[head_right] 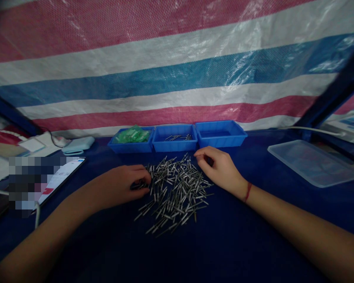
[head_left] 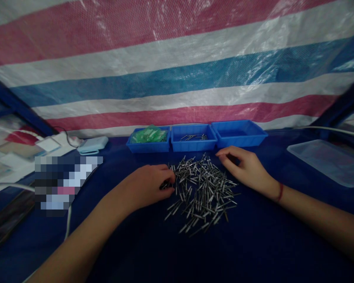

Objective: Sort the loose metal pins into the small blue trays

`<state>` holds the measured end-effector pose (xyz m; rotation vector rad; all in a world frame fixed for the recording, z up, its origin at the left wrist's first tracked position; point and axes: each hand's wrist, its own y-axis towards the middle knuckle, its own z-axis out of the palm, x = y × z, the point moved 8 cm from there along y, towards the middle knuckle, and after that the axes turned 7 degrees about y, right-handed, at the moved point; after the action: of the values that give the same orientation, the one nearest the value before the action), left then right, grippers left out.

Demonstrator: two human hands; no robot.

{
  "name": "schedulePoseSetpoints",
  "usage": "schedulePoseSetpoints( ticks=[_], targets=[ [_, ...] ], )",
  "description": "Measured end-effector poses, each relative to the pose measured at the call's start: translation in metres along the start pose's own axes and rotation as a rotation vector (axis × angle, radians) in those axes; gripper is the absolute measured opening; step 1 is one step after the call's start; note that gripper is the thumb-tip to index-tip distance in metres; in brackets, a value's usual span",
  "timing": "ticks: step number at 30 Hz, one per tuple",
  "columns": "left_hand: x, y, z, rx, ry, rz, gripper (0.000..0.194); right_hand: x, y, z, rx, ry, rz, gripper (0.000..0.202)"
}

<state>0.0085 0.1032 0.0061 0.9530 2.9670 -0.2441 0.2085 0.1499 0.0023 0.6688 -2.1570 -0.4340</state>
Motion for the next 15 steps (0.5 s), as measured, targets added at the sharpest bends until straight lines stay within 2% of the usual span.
schedulePoseSetpoints(
  ticks=[8,15],
  targets=[
    [-0.0033,0.0017,-0.0025,-0.010,0.093,-0.033,0.010,0.0043,-0.0002,0.0025,0.024,0.005,-0.025,0.015],
    [-0.0029,0.0018,-0.0016,-0.073,0.178,-0.037,0.018,0.0099,-0.0018,0.0036,0.053,-0.011,-0.056,0.014]
  ],
)
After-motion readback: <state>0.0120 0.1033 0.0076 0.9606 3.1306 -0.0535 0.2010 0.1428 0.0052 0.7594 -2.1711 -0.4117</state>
